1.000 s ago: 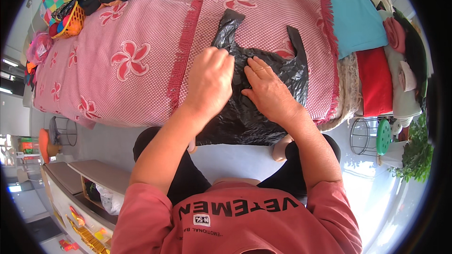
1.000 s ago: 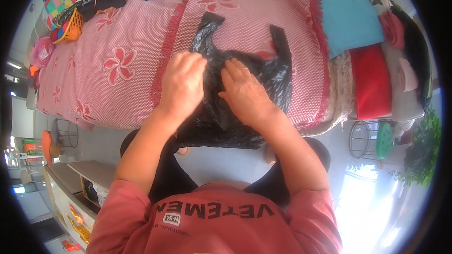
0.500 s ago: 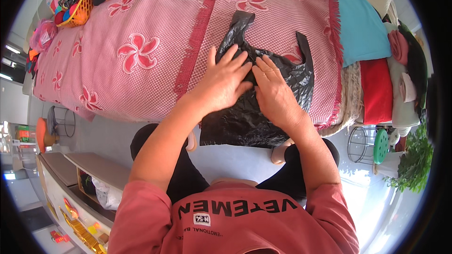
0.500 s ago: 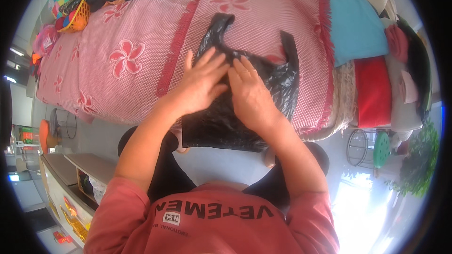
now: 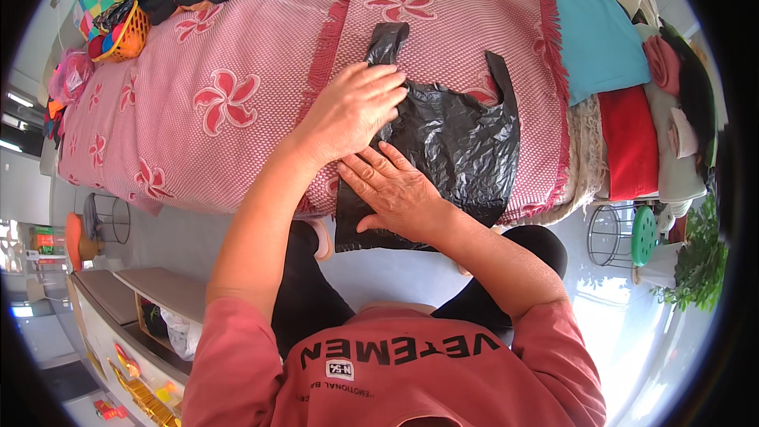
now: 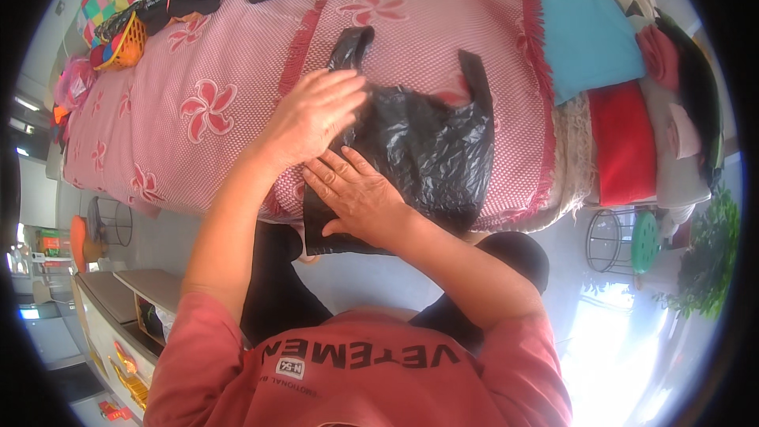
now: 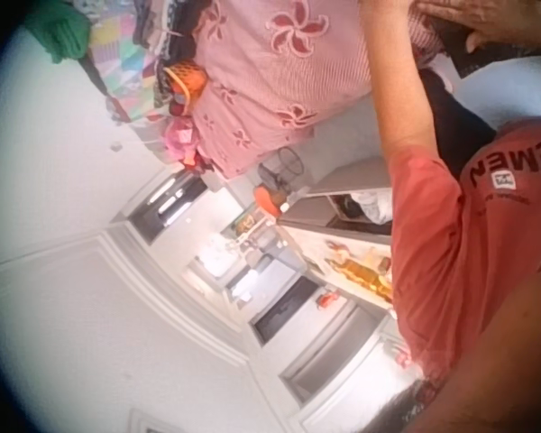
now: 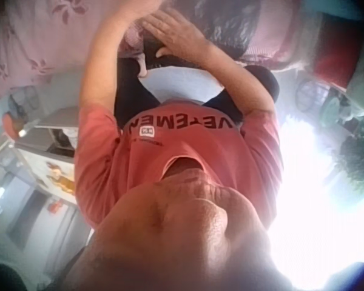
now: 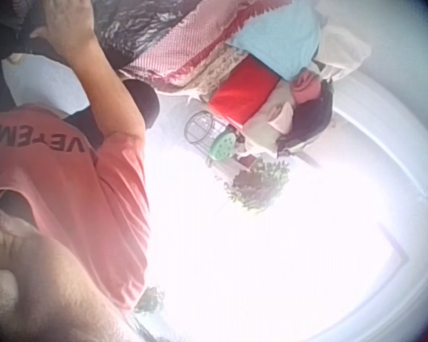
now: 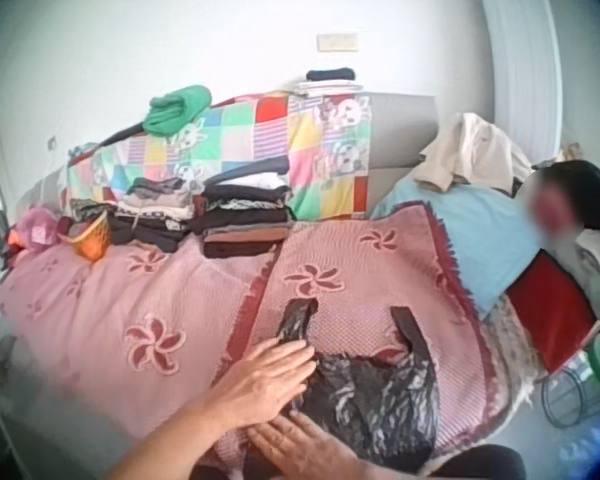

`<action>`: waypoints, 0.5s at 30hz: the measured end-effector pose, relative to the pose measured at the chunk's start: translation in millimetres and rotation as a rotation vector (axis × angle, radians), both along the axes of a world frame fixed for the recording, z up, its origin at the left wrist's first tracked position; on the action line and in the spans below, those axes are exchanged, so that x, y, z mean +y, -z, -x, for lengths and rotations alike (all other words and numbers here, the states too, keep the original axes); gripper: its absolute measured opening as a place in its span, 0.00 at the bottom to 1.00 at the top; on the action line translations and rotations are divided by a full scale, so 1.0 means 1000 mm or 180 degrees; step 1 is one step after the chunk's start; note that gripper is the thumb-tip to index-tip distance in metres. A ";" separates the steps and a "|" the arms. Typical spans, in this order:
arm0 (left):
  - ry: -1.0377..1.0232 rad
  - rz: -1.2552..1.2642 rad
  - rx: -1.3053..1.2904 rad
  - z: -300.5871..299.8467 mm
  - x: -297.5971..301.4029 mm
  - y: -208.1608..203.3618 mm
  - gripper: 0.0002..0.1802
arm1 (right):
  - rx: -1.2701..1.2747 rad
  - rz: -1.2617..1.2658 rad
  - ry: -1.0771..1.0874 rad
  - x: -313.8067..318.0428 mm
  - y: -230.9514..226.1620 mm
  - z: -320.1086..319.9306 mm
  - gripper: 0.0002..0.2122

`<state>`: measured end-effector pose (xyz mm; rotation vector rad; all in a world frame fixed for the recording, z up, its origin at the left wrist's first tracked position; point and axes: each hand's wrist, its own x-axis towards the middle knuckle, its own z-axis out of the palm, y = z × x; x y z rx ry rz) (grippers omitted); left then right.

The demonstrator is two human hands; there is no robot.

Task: The person unfolds a black plastic bag on a pink floral bedspread, then folds it into a compact square by hand. The person smooths the bag and adjusts the folds to create a neat, flat shape.

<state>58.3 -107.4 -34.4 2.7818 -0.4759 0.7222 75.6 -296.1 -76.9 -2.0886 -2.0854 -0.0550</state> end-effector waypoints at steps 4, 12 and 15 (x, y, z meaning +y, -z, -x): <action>-0.0019 -0.0185 0.0952 0.002 0.001 0.017 0.32 | -0.0211 0.0203 -0.0042 -0.002 -0.003 -0.001 0.46; 0.0171 -0.0863 0.0266 -0.045 0.005 0.028 0.30 | -0.0382 0.0344 -0.0016 0.001 -0.009 0.001 0.46; 0.0146 -0.0880 0.0087 -0.067 0.007 0.034 0.30 | -0.0356 0.0397 -0.0021 0.002 -0.009 0.000 0.46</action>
